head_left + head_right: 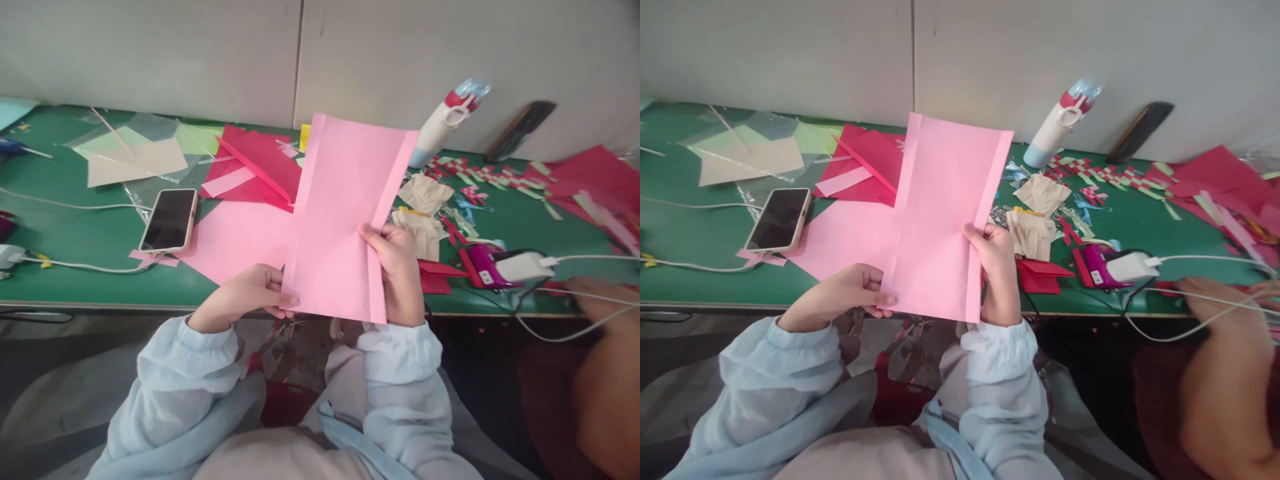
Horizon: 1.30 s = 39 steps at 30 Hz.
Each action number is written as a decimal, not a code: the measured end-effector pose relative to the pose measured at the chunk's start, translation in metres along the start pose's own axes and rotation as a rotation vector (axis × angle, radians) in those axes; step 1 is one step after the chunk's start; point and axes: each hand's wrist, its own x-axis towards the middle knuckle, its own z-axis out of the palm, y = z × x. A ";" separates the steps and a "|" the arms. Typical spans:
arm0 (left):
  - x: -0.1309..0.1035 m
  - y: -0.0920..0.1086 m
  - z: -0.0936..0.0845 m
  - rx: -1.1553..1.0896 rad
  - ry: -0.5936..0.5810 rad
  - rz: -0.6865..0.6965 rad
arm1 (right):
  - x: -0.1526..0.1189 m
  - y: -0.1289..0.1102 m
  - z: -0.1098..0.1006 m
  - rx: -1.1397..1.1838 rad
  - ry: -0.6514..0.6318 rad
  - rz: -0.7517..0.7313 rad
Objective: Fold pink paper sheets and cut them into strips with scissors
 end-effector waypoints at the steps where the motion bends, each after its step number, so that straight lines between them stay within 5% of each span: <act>1: 0.000 0.000 -0.001 0.012 -0.015 -0.004 | 0.000 0.000 0.000 -0.005 0.001 0.004; 15: -0.007 0.000 -0.005 0.000 0.075 0.037 | 0.003 0.002 -0.003 -0.033 -0.017 0.017; 21: -0.009 -0.002 -0.006 0.051 0.026 0.039 | -0.001 -0.003 -0.003 -0.038 -0.067 0.056; 32: 0.003 -0.009 -0.014 -0.112 0.438 0.267 | 0.000 0.004 0.000 -0.084 -0.156 0.097; 39: 0.004 -0.010 -0.016 -0.135 0.464 0.263 | 0.001 0.007 0.000 -0.084 -0.175 0.075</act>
